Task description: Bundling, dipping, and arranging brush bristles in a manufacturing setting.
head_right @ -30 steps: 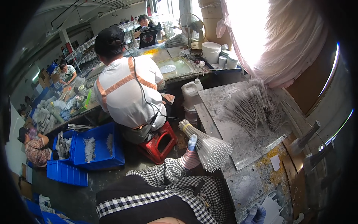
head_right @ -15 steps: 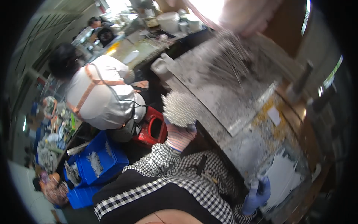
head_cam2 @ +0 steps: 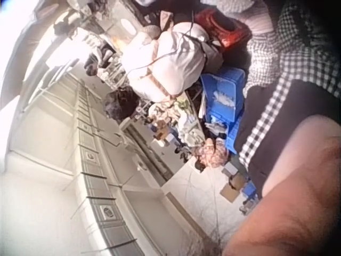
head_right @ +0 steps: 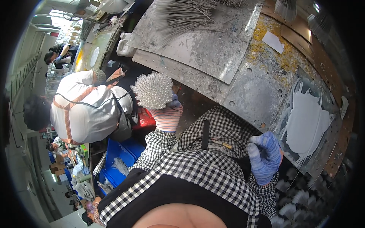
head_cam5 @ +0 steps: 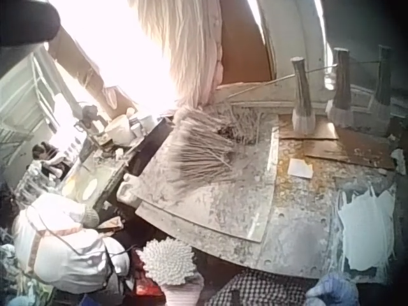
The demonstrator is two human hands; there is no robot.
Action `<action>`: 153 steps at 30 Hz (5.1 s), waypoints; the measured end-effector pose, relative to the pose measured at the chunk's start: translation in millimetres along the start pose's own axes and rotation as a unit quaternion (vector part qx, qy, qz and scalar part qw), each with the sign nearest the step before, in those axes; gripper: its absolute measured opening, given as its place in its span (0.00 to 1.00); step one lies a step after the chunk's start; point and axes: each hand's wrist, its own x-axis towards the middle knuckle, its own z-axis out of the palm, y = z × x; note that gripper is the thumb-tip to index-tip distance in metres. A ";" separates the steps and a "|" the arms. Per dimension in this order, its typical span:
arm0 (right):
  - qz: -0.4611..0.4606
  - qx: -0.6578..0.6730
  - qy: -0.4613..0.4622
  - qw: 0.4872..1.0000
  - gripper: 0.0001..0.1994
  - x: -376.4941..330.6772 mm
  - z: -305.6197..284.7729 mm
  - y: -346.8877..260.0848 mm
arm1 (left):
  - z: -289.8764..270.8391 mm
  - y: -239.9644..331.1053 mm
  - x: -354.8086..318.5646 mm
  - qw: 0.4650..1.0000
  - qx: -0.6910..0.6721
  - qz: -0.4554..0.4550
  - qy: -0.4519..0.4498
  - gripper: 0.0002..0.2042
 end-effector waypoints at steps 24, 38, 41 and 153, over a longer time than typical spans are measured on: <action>-0.045 -0.014 -0.054 0.997 0.07 0.1 -11.1 1.6 | 35.7 -35.5 0.5 0.938 0.332 0.100 -0.019 0.48; 0.038 -0.222 0.203 0.953 0.10 -47.4 -100.3 36.5 | 112.8 -125.5 45.2 0.738 0.546 0.188 -0.350 0.25; 0.056 -0.514 0.300 0.801 0.14 -80.4 -159.0 48.1 | 122.0 -141.8 53.2 0.732 0.536 0.141 -0.397 0.23; -0.036 -0.407 0.105 0.907 0.52 51.2 -173.9 179.3 | 243.6 -398.8 28.6 0.199 0.522 0.094 -0.824 0.23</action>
